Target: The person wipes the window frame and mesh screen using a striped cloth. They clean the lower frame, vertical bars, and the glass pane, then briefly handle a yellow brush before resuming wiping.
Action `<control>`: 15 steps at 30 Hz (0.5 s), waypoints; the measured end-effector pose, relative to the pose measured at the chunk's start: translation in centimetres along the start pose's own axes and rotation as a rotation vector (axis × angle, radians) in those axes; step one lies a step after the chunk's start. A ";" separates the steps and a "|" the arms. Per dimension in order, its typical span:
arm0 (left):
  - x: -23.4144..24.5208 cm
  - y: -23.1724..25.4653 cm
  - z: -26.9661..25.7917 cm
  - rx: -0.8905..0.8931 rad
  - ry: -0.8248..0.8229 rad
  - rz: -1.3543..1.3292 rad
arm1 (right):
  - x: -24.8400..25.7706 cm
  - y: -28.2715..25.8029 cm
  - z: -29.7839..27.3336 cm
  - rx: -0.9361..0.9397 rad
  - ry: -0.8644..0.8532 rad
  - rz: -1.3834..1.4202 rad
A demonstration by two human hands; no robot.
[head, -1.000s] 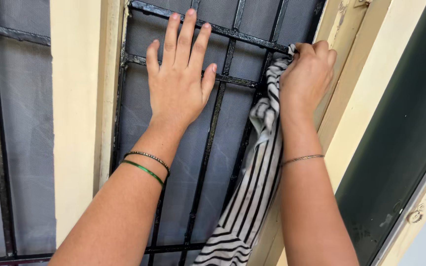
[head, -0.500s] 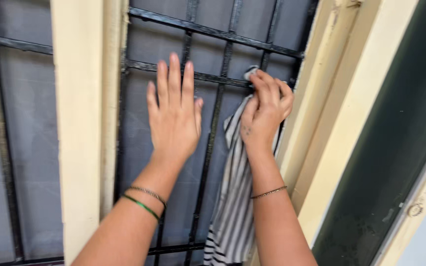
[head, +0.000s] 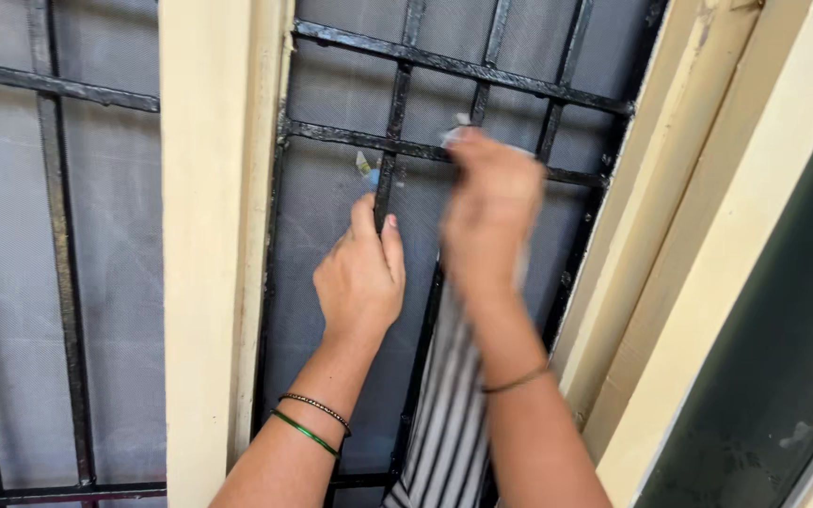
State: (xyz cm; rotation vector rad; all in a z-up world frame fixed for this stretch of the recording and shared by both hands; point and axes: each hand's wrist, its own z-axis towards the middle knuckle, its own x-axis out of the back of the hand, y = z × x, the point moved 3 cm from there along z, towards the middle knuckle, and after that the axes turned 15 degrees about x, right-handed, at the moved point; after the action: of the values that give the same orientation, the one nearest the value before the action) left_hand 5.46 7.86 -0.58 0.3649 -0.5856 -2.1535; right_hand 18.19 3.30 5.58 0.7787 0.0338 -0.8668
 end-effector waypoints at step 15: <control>-0.4 -1.3 -0.1 0.093 -0.053 -0.165 | -2.8 -1.8 -7.2 -0.247 0.002 0.064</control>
State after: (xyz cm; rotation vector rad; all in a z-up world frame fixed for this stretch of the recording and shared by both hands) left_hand 4.92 8.85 -1.37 0.4209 -0.7086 -2.3049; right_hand 17.05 8.92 0.18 0.5460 0.1149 -0.7842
